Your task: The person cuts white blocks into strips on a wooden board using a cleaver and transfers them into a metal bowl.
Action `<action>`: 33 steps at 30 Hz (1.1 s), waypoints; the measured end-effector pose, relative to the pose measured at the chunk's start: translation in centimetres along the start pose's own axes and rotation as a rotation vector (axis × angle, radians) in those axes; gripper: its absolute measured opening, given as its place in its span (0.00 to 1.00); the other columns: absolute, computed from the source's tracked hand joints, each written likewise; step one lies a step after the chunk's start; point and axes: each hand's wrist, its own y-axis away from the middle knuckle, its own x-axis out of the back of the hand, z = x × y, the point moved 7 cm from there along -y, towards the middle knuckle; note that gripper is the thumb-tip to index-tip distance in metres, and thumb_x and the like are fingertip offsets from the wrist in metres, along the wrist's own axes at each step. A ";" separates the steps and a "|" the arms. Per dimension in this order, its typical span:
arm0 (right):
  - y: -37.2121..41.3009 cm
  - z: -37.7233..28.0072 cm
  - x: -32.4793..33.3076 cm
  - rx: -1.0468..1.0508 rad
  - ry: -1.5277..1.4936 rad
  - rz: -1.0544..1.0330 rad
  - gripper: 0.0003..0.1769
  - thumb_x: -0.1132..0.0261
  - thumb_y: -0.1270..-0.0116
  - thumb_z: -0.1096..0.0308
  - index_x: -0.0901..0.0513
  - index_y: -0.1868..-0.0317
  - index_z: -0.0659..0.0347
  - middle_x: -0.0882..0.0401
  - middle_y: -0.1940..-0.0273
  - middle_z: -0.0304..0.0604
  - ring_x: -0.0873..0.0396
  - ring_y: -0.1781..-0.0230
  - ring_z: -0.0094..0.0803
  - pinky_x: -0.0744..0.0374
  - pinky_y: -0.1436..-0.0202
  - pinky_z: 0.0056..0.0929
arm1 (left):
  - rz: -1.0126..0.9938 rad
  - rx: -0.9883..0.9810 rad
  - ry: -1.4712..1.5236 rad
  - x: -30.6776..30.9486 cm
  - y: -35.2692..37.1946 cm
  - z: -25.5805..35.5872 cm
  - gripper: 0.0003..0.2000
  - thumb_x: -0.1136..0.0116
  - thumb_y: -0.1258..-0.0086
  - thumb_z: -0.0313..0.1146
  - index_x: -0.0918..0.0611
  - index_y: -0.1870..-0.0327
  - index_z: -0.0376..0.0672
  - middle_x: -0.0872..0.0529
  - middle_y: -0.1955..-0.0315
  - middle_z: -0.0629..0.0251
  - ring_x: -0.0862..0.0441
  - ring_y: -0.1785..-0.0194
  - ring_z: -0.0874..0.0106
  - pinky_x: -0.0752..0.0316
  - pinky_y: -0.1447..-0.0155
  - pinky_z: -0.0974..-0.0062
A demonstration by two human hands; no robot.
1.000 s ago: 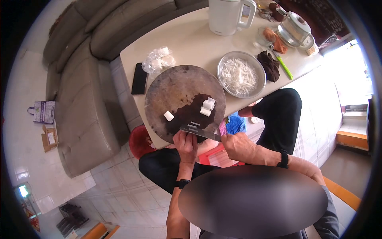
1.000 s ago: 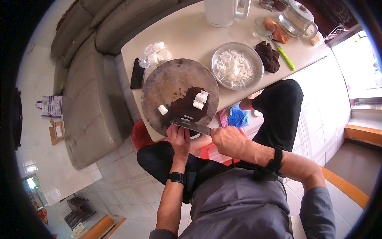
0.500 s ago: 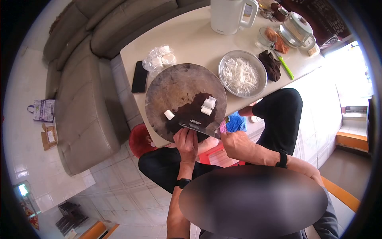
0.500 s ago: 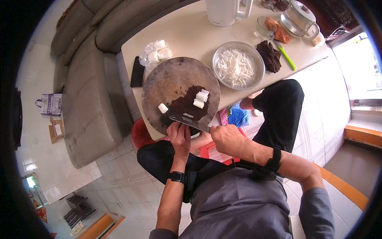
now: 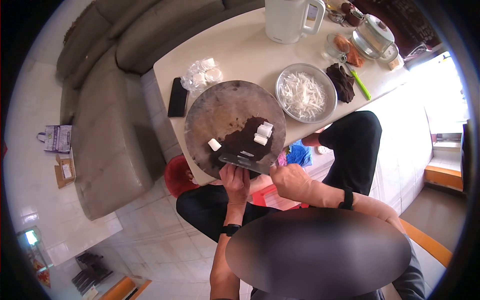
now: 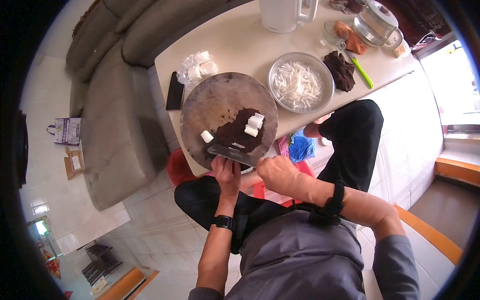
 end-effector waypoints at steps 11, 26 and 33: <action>3.8 6.0 1.2 -0.327 -0.554 -0.044 0.10 0.43 0.43 0.72 0.23 0.71 0.74 0.25 0.79 0.61 0.21 0.75 0.52 0.25 0.70 0.45 | -0.044 0.269 -0.057 1.5 -1.0 1.4 0.11 0.37 0.42 0.26 0.18 0.57 0.35 0.20 0.61 0.57 0.22 0.58 0.57 0.27 0.52 0.64; 4.1 4.8 -2.3 -0.344 -1.236 -0.364 0.14 0.43 0.38 0.71 0.23 0.80 0.68 0.28 0.86 0.37 0.31 0.88 0.21 0.32 0.83 0.23 | -0.153 0.885 0.387 -0.8 0.0 -3.0 0.12 0.35 0.39 0.29 0.17 0.57 0.33 0.15 0.68 0.63 0.20 0.70 0.79 0.23 0.66 0.79; 5.4 5.8 0.4 -0.301 -1.254 -0.247 0.14 0.43 0.38 0.69 0.23 0.80 0.67 0.29 0.88 0.38 0.30 0.88 0.22 0.33 0.83 0.23 | 0.060 1.050 0.753 -2.2 -3.7 -0.7 0.07 0.36 0.40 0.21 0.18 0.63 0.31 0.16 0.71 0.62 0.20 0.72 0.79 0.20 0.66 0.82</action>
